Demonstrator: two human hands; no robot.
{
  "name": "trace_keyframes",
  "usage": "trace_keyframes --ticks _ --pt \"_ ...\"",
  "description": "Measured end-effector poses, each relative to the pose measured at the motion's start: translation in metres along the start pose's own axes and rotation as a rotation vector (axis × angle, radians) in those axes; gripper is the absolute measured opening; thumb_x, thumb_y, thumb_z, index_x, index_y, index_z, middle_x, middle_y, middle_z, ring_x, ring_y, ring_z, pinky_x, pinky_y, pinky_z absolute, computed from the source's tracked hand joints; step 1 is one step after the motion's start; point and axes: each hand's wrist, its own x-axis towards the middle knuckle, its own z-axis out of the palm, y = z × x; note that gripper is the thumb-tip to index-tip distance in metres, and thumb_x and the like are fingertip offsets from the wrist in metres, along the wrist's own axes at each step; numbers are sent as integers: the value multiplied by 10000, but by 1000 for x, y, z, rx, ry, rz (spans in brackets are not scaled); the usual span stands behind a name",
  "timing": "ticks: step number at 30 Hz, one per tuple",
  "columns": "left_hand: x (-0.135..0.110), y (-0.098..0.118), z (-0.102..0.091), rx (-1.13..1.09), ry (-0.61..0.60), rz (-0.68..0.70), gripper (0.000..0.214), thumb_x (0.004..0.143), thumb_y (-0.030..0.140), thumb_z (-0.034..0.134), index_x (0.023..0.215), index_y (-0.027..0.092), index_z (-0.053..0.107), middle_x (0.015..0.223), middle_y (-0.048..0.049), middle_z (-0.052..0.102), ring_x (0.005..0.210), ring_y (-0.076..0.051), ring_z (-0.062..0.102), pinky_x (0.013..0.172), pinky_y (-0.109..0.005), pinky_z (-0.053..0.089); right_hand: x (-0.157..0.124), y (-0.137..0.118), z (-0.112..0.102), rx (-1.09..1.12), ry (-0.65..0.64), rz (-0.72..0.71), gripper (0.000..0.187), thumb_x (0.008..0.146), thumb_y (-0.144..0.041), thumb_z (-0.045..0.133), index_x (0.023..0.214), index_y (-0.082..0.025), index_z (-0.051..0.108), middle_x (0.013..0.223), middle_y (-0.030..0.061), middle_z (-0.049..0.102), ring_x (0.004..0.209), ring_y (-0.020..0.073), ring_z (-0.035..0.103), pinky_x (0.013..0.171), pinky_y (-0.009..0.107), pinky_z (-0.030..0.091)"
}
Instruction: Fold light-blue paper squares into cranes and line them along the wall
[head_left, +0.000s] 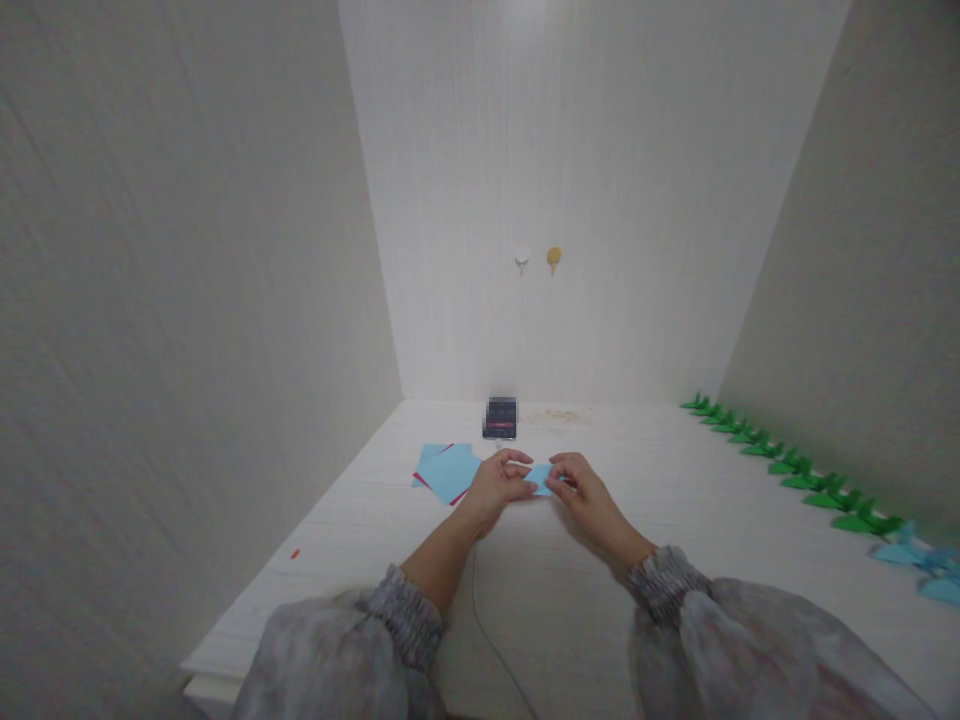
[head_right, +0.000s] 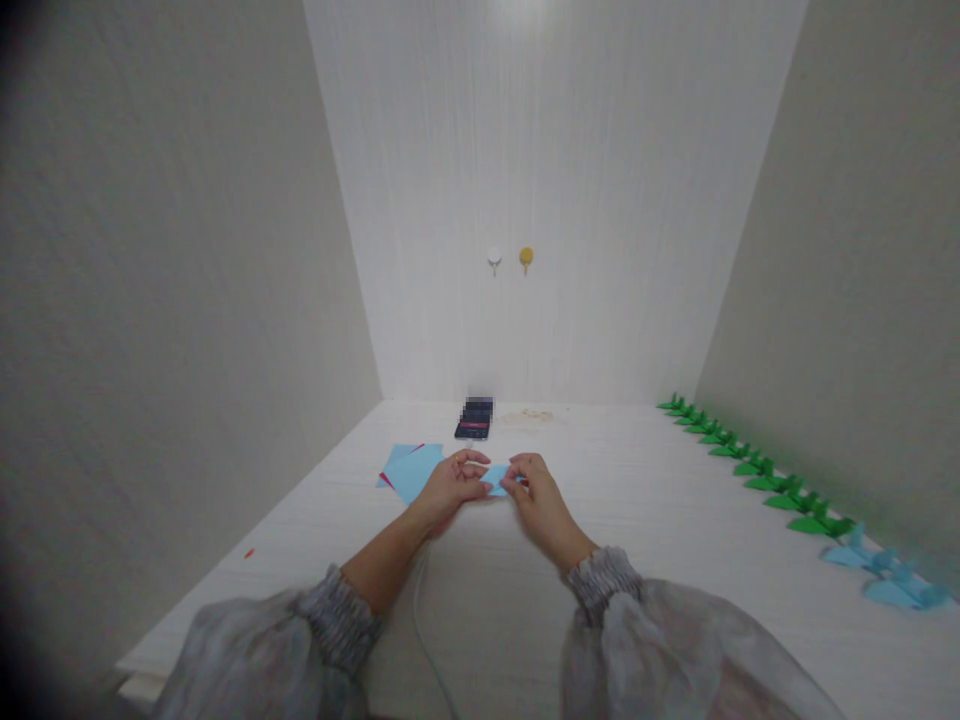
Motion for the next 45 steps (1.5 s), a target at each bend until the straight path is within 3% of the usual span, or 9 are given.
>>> trace_keyframes --ticks 7,23,30,45 --pt "2 0 -1 -17 3 8 412 489 115 664 845 136 458 658 -3 578 555 -94 540 607 -257 429 0 -2 2 -46 32 88 141 705 -322 481 681 -183 485 636 4 468 566 133 418 532 251 344" --pt "-2 3 4 33 43 13 446 436 166 722 821 136 498 685 -7 576 626 -108 540 649 -259 420 0 -5 3 10 80 118 199 655 -363 532 600 -179 484 614 -6 478 552 117 429 516 235 341" --pt "0 -1 1 55 66 18 439 444 174 715 821 143 492 663 0 572 572 -100 537 601 -245 418 0 1 3 137 44 218 183 640 -350 549 659 -178 491 548 -27 474 495 103 415 468 221 310" --pt "2 -2 1 62 121 13 362 461 159 694 765 138 498 607 14 555 518 -82 517 554 -218 412 0 8 4 300 69 231 231 626 -372 576 738 -193 483 531 -45 458 467 91 408 440 211 300"
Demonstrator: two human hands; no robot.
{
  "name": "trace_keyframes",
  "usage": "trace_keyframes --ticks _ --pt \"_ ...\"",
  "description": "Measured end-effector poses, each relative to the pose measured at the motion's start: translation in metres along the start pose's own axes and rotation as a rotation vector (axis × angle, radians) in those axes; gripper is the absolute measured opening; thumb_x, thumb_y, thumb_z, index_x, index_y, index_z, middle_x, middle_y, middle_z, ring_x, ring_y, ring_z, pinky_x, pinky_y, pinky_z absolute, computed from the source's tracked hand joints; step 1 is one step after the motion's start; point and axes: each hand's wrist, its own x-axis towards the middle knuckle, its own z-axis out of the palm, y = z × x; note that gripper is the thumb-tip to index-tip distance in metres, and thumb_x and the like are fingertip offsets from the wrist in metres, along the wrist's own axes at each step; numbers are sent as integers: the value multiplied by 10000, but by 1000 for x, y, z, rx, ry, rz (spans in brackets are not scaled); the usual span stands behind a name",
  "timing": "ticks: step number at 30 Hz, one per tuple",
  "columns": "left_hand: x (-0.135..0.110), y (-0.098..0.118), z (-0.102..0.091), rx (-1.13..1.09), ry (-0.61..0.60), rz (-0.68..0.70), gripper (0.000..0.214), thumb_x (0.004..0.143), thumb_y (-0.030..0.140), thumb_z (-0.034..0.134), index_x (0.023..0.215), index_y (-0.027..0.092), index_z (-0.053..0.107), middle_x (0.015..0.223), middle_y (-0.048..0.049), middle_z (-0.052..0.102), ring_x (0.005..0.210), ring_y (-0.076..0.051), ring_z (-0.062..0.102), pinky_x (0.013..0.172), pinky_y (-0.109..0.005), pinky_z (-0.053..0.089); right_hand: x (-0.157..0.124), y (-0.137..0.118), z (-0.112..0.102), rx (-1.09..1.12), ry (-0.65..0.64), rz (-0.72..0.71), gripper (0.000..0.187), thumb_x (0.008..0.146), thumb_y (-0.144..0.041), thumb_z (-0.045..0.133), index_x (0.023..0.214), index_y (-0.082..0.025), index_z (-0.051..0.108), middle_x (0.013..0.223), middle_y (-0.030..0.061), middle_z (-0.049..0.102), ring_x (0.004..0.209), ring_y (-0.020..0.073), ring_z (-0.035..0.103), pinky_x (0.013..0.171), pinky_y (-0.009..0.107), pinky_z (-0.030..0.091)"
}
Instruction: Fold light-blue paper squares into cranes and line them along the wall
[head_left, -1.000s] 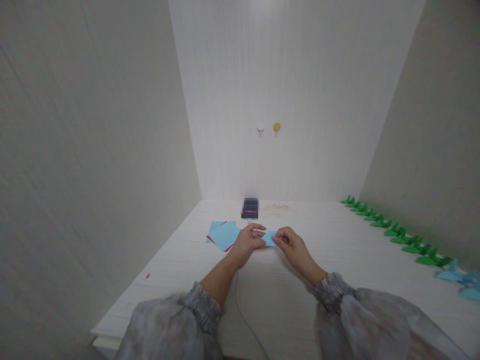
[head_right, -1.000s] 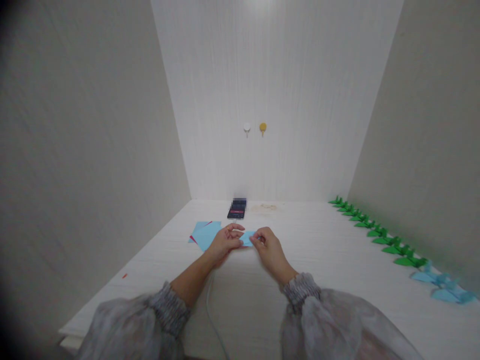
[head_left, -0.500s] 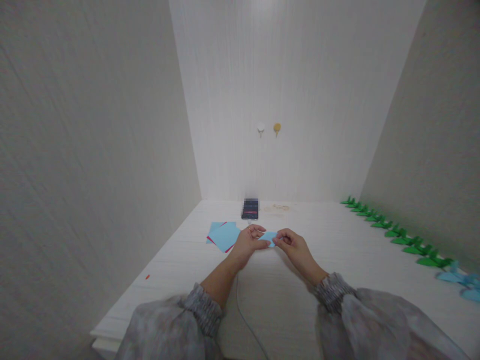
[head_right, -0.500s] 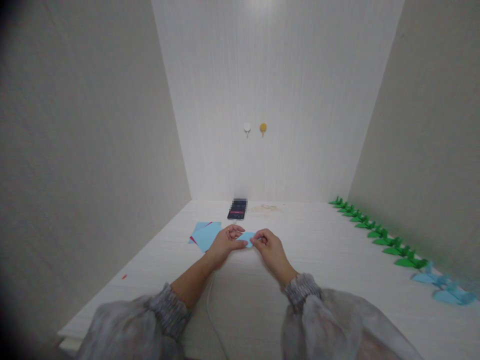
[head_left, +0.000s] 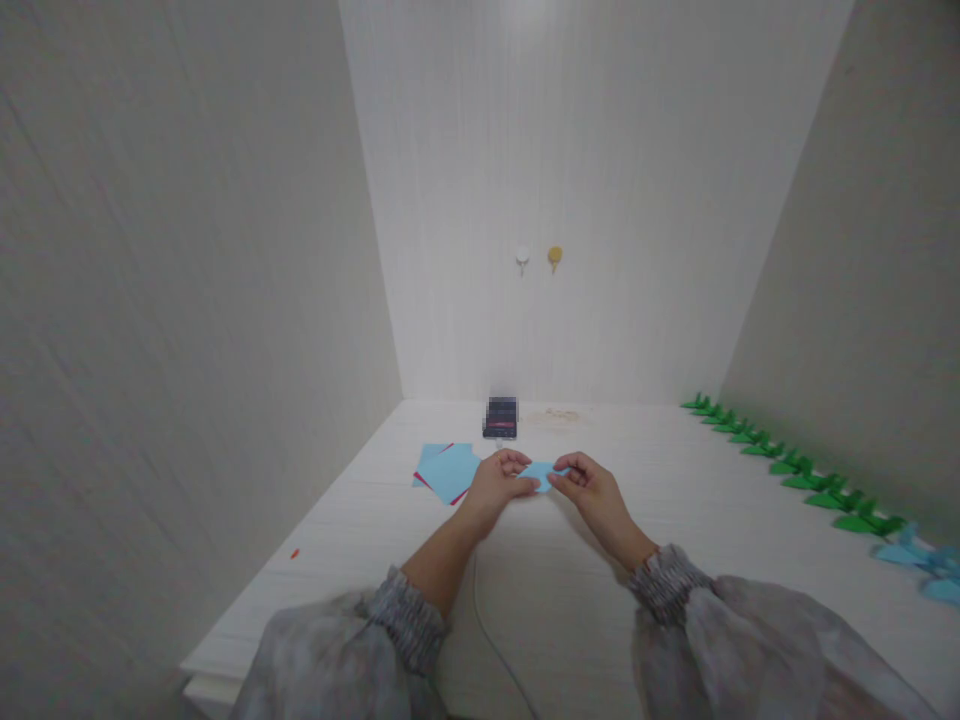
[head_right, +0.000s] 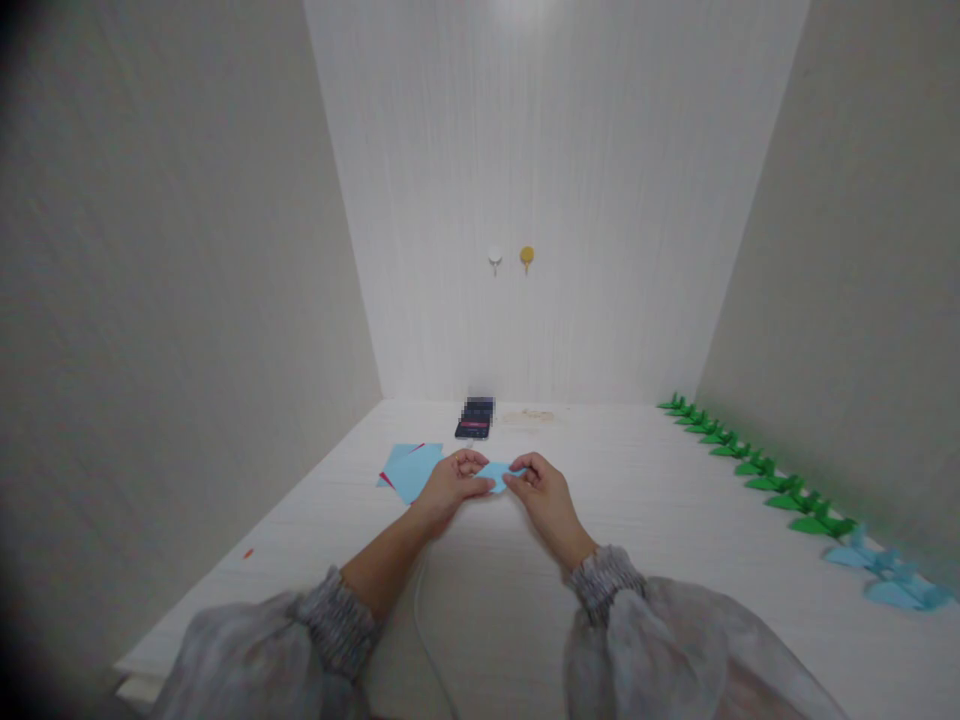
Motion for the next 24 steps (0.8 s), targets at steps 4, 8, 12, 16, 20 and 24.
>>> trace_keyframes --ticks 4,8,12,16,20,24 --pt "0 -1 0 -28 -3 -44 351 470 136 687 757 136 486 593 19 553 505 -76 515 543 -209 412 -1 -3 0 1 1 5 222 626 -353 578 741 -194 474 514 -54 430 462 90 395 436 208 290" --pt "0 -1 -1 -50 -16 -56 362 471 130 688 767 129 479 631 1 568 535 -81 530 568 -217 422 -2 -5 0 22 2 -1 212 616 -331 589 734 -194 478 515 -59 428 461 86 393 442 206 289" --pt "0 -3 -2 -41 -38 -67 381 467 171 702 774 127 479 641 -4 568 556 -97 542 577 -234 433 -3 -7 1 14 -3 5 199 608 -300 594 728 -186 484 502 -60 437 455 83 392 442 203 288" --pt "1 -5 -3 -18 -42 -47 392 464 200 709 776 128 484 618 5 561 555 -105 544 575 -252 443 -3 -10 0 -16 -8 17 185 603 -278 596 720 -182 491 487 -66 437 451 83 397 450 203 302" --pt "2 -5 -3 -26 -8 -35 409 447 197 714 775 130 480 582 17 556 519 -98 534 557 -251 445 -2 -10 0 59 19 15 225 599 -263 604 778 -182 493 585 -44 503 534 101 471 528 220 360" --pt "-1 -3 -2 -37 47 -27 398 447 174 709 760 129 467 574 14 560 502 -96 534 536 -241 443 0 -8 0 255 29 57 264 637 -292 579 848 -180 466 684 -11 551 649 131 544 653 268 401"
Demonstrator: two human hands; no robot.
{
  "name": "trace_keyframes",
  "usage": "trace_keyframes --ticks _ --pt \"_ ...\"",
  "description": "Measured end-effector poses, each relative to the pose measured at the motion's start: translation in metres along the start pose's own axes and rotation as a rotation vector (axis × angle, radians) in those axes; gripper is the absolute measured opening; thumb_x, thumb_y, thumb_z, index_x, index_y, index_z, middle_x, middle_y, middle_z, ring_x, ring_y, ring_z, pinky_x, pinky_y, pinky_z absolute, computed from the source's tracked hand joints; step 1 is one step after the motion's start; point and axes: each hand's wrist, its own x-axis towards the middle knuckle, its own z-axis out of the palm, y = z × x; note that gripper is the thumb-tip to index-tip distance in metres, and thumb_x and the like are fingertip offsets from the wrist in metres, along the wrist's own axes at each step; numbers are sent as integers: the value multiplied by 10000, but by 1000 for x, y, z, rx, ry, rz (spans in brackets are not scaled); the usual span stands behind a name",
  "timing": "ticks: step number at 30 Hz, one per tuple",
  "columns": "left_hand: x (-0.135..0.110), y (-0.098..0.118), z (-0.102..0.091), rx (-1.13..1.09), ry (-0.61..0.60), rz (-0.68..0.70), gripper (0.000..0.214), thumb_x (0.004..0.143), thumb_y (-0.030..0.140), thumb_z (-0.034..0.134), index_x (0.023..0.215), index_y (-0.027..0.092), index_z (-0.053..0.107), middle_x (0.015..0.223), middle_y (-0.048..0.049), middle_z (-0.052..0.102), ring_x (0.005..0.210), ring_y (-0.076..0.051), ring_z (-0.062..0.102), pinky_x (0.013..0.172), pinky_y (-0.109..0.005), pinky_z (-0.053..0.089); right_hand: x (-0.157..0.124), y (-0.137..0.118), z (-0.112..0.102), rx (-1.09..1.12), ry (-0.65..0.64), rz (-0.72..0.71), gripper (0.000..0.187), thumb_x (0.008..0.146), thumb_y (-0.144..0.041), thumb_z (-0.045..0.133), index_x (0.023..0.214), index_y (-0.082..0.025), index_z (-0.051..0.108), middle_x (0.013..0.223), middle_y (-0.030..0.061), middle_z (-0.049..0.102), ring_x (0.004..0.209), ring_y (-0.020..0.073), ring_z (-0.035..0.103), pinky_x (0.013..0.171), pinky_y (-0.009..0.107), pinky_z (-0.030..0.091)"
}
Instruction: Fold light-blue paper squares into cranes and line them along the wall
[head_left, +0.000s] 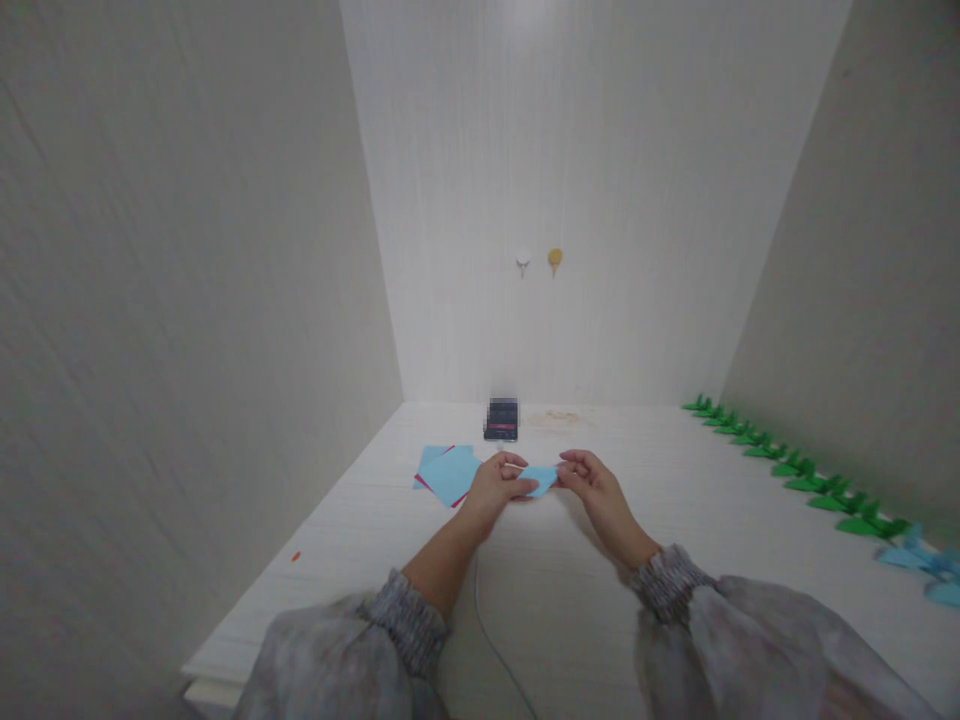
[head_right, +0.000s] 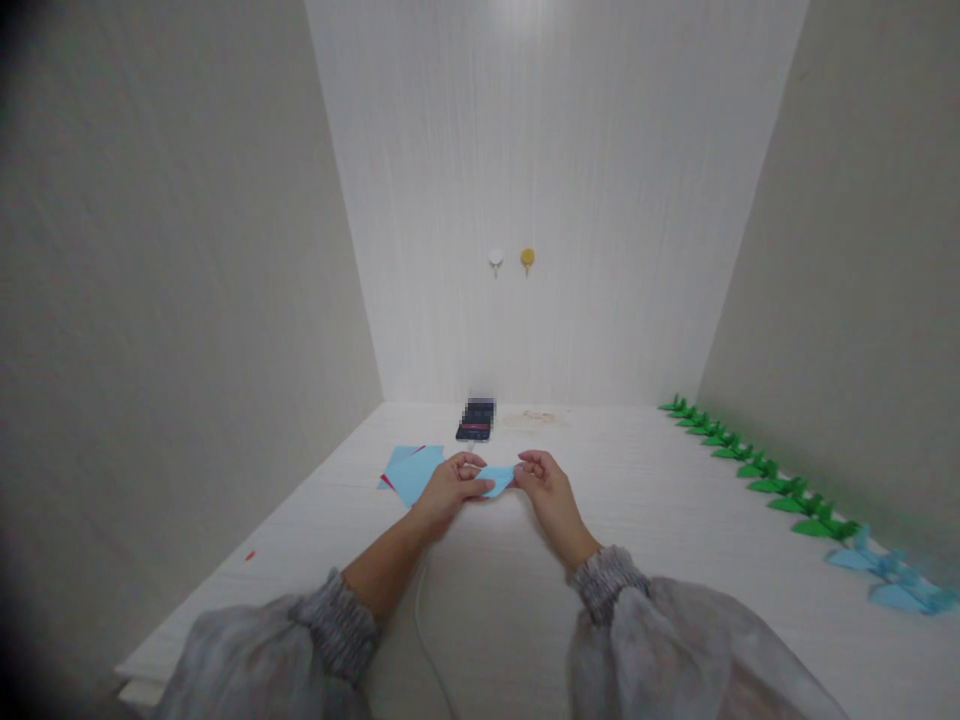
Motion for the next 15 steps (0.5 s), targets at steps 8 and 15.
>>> trace_keyframes --ticks 8,15 --pt "-1 -1 -1 11 -28 -36 411 450 191 713 762 142 449 586 0 585 534 -130 568 556 -269 453 -3 -4 4 27 -88 104 328 568 -254 643 836 -172 472 510 -60 511 533 117 532 581 249 397" --pt "-1 1 -1 3 -46 -57 443 437 179 717 760 149 416 593 -10 600 523 -132 572 557 -271 449 -3 -1 2 -7 -87 63 317 578 -247 628 851 -170 486 501 -51 529 521 126 542 584 260 397"
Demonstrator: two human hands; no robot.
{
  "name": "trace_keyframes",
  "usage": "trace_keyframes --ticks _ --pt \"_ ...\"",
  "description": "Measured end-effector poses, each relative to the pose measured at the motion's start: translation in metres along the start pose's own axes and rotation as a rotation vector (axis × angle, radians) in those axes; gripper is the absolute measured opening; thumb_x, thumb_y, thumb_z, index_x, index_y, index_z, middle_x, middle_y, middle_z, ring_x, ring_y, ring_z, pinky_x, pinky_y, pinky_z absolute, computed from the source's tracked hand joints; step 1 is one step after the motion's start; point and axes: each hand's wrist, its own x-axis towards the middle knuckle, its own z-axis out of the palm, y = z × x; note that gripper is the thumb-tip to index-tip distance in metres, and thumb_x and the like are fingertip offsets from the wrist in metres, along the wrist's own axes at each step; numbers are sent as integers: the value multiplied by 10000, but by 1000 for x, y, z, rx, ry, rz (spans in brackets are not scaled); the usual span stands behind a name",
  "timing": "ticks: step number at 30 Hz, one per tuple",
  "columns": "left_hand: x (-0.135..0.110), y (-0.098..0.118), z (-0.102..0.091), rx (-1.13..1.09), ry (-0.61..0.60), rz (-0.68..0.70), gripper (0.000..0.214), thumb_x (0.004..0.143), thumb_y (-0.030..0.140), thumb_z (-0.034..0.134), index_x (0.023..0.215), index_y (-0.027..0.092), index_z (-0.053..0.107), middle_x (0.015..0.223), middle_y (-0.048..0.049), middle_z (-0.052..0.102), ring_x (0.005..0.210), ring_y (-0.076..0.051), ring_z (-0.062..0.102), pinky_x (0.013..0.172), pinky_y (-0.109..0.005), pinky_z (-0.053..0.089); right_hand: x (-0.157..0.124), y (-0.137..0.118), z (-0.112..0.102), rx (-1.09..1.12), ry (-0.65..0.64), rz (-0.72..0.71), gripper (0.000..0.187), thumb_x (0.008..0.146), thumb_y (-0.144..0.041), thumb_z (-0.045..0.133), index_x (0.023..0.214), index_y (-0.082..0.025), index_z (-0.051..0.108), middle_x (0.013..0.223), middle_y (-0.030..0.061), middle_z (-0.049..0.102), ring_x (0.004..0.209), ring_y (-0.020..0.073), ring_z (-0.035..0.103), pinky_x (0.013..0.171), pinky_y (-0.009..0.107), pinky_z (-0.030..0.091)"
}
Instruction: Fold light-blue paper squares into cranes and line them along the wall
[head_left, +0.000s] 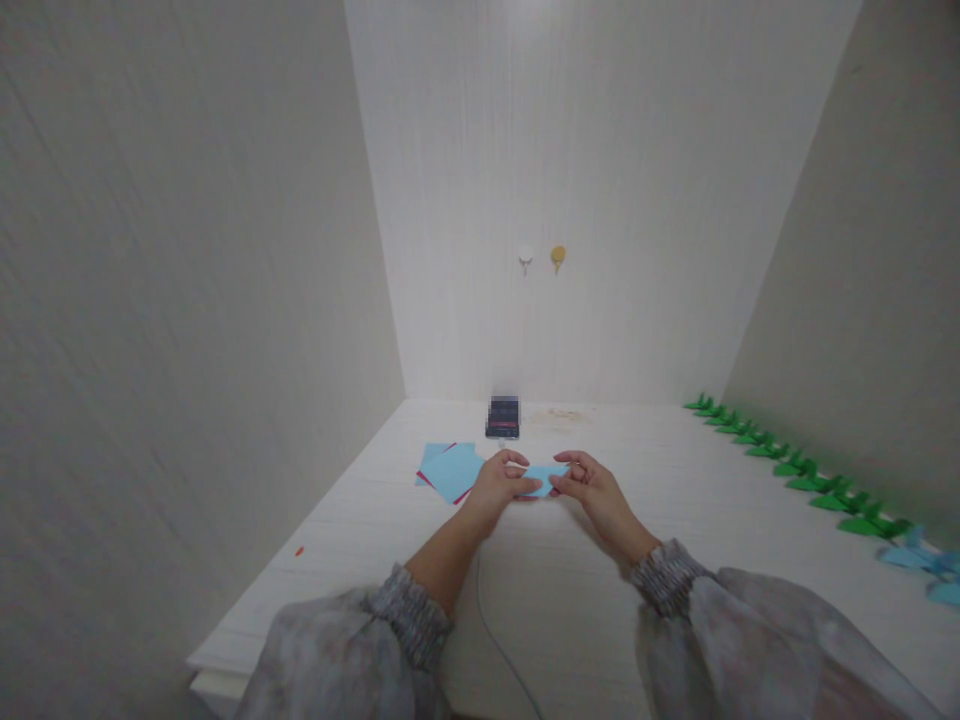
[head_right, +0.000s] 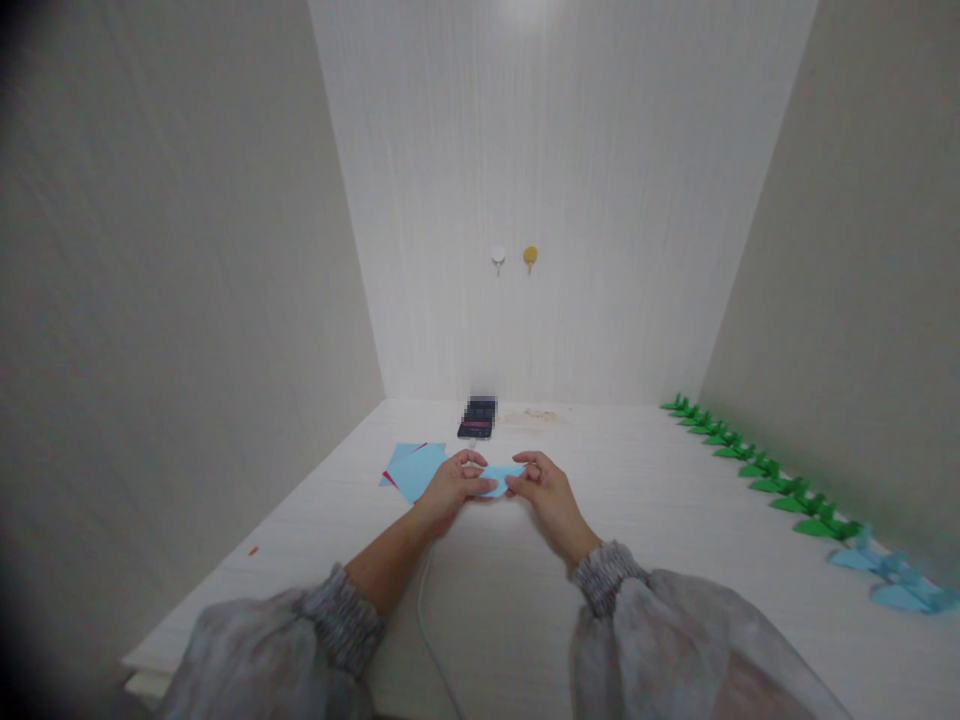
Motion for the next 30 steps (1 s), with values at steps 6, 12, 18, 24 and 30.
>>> trace_keyframes --ticks 6,12,18,24,30 --pt "-5 5 3 -18 17 17 455 447 163 704 774 157 388 560 9 584 484 -119 555 531 -261 442 -1 -2 1 22 33 25 310 603 -274 595 878 -168 500 508 -29 582 527 135 566 603 263 404" --pt "-7 8 3 -4 46 12 452 445 154 697 766 163 378 545 16 576 471 -120 550 515 -260 441 0 -7 2 39 -7 75 345 618 -324 568 910 -159 488 555 6 622 546 154 587 601 279 423" --pt "-6 7 1 29 68 16 444 453 159 695 772 161 387 550 20 571 471 -117 548 518 -268 450 1 -3 0 18 -18 56 340 670 -336 521 946 -146 462 590 25 626 575 158 587 611 292 429" --pt "-5 4 0 39 44 5 474 441 181 711 780 165 380 547 23 572 485 -129 558 536 -282 456 0 -4 -1 -62 -40 24 351 637 -301 574 933 -151 459 541 -9 601 540 138 562 581 264 410" --pt "-6 4 2 10 37 5 492 437 162 715 790 161 372 525 27 565 473 -123 553 555 -308 467 0 -5 0 -70 1 9 337 627 -307 570 915 -167 463 511 -25 584 506 137 551 564 263 400"
